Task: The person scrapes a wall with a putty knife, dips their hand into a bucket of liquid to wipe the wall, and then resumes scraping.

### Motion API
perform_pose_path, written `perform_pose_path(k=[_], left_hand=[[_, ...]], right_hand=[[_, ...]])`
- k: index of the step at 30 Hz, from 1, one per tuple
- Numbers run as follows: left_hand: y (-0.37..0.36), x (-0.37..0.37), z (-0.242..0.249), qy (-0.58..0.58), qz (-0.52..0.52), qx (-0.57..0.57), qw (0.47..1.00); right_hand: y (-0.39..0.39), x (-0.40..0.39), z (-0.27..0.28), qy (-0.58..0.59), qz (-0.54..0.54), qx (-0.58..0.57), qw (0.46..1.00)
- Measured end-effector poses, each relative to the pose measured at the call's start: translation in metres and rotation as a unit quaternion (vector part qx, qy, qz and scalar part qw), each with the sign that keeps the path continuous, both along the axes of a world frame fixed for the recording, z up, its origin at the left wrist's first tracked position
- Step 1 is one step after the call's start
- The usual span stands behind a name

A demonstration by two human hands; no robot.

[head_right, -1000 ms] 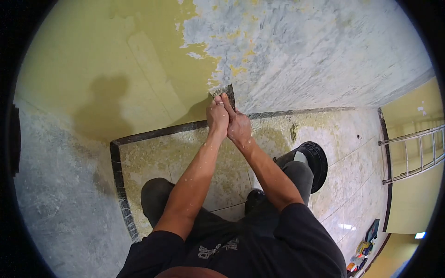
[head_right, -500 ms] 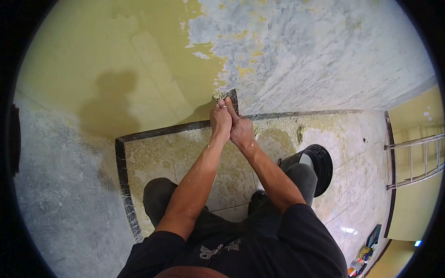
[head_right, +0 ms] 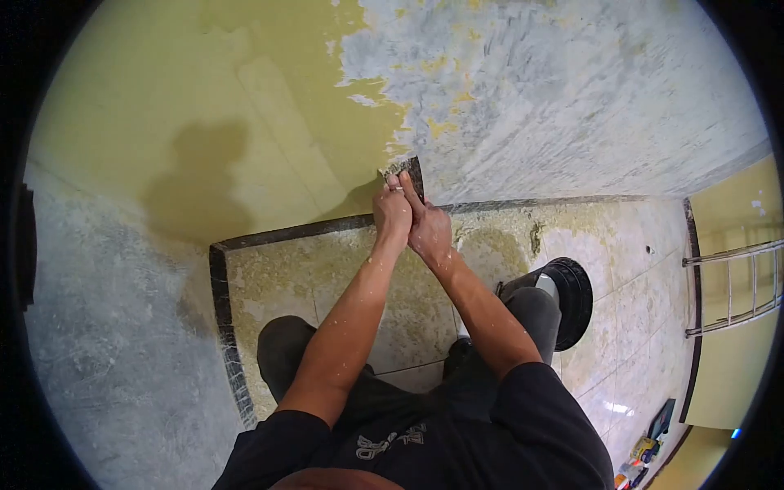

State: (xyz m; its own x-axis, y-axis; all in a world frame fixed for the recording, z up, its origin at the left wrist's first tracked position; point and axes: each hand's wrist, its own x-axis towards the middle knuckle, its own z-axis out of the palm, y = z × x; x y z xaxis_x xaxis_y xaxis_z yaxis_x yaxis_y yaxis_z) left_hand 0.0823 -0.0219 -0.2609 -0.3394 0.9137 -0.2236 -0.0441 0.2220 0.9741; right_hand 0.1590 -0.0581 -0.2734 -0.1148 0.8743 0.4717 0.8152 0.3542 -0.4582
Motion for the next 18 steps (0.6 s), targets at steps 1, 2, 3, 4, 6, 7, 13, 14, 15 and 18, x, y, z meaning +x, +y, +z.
perform_pose_path(k=[1, 2, 3, 4, 6, 7, 13, 14, 15, 18], left_hand=[[-0.002, -0.004, 0.000, -0.025, -0.037, -0.027, 0.999], [0.003, -0.005, 0.002, -0.028, -0.035, -0.022, 0.999], [0.004, -0.004, 0.001, -0.065, -0.039, -0.023, 0.997], [0.001, -0.005, -0.002, -0.100, -0.043, -0.030, 0.994], [0.004, -0.004, -0.004, -0.131, -0.043, -0.017, 0.990], [0.003, -0.003, -0.006, -0.087, -0.059, -0.025, 0.994], [-0.005, -0.001, 0.009, -0.061, -0.036, -0.029, 0.997], [-0.006, 0.001, -0.002, -0.074, -0.033, -0.001, 0.997], [-0.002, -0.005, 0.012, -0.091, -0.074, -0.065, 0.991], [0.000, 0.000, 0.007, -0.093, -0.030, -0.004, 0.995]], right_hand=[[0.000, 0.000, 0.000, 0.018, 0.004, -0.007, 1.000], [0.002, 0.001, 0.001, 0.033, 0.008, -0.014, 0.999], [-0.003, -0.005, 0.012, 0.038, 0.001, -0.031, 0.999], [-0.008, -0.007, 0.013, 0.038, 0.002, -0.041, 0.998], [-0.006, -0.005, 0.017, 0.024, -0.011, -0.058, 0.998], [-0.006, -0.001, 0.008, 0.024, -0.015, -0.058, 0.998], [-0.005, 0.001, -0.004, 0.009, -0.038, -0.082, 0.996], [-0.011, 0.001, -0.001, 0.007, -0.041, -0.094, 0.995], [-0.007, 0.002, 0.003, 0.004, -0.031, -0.064, 0.997], [0.007, 0.004, -0.005, 0.015, -0.009, -0.012, 1.000]])
